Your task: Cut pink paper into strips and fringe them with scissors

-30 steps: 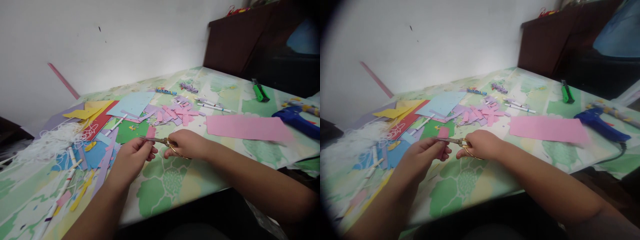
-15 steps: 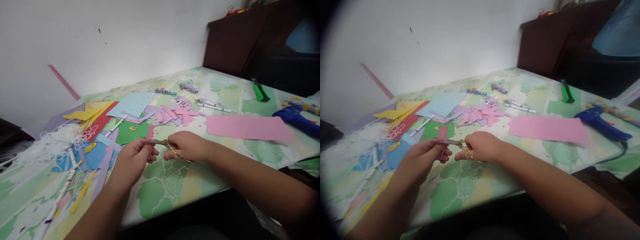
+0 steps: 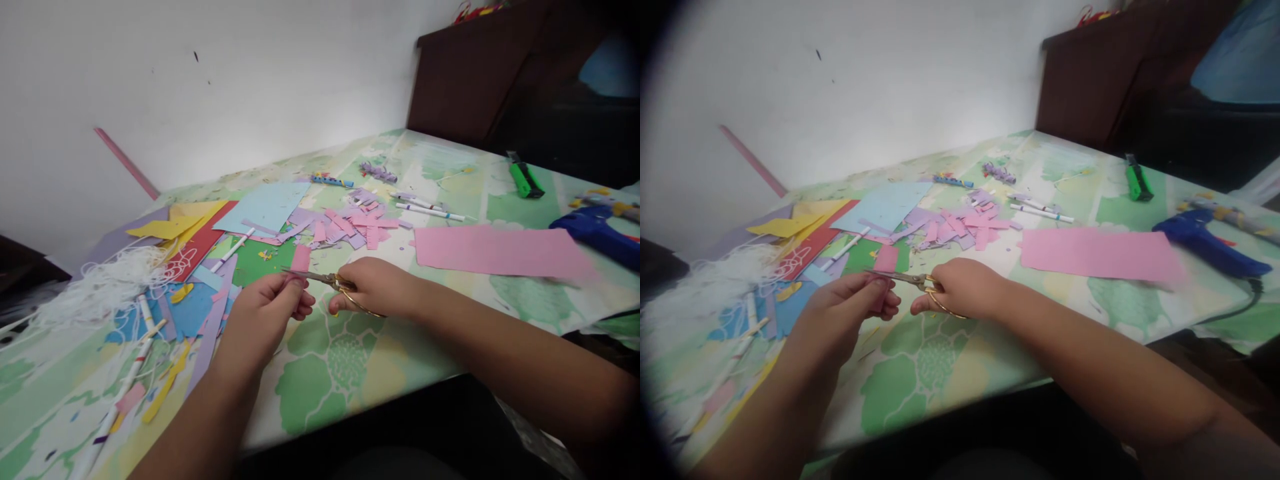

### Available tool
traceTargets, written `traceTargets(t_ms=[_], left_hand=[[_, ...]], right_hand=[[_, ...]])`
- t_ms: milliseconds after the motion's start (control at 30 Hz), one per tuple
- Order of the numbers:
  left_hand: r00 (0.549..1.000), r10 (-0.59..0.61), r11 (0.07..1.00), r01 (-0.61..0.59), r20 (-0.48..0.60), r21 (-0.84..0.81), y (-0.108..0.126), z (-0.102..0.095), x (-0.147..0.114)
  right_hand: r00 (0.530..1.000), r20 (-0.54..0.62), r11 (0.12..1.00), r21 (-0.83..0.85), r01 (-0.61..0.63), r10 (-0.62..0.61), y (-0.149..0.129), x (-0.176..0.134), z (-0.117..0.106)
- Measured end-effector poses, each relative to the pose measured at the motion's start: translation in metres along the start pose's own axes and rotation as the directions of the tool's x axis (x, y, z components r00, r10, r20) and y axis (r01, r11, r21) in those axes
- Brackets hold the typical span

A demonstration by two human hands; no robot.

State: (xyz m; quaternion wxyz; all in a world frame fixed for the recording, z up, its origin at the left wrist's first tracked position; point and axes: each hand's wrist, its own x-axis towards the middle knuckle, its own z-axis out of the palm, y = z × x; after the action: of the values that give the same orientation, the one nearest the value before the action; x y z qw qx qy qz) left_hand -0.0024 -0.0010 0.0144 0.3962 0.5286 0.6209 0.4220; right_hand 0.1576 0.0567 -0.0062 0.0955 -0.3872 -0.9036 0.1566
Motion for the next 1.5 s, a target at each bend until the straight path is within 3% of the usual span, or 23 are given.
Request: traceTargets(t_ms=[433,600,867,1067,1267,1500], left_hand=[[0.999,0.036,0.997,-0.035,-0.008,0.064,-0.0014,0.0009,0.0002],[1.000,-0.006,0.997,0.007,-0.016,0.079,0.0048,0.0014,-0.0007],[1.000,-0.003,1.000,0.003,0.023,-0.008,-0.0037,0.0000,0.0030],[1.000,0.010,0.999,-0.011,-0.026,-0.037,-0.0027,-0.0006,0.0020],[0.999,0.028,0.999,-0.028,0.020,0.023,-0.0033,0.0005,0.0009],[1.000,0.028,0.999,-0.028,-0.011,0.045,-0.0019,-0.0001,0.0001]], right_hand=[[0.999,0.031,0.998,0.037,0.040,-0.041,0.0010,-0.0015,0.0027],[0.999,0.021,0.999,0.040,0.025,-0.026,0.0009,-0.0002,0.0036],[1.000,-0.004,0.999,0.048,-0.006,0.006,0.0041,0.0022,0.0027],[1.000,0.009,0.999,0.041,-0.012,0.012,0.0016,-0.0015,0.0008],[1.000,0.006,1.000,0.006,0.009,-0.009,-0.0015,-0.0032,-0.0007],[1.000,0.012,1.000,0.005,0.024,-0.024,-0.0013,-0.0024,0.0005]])
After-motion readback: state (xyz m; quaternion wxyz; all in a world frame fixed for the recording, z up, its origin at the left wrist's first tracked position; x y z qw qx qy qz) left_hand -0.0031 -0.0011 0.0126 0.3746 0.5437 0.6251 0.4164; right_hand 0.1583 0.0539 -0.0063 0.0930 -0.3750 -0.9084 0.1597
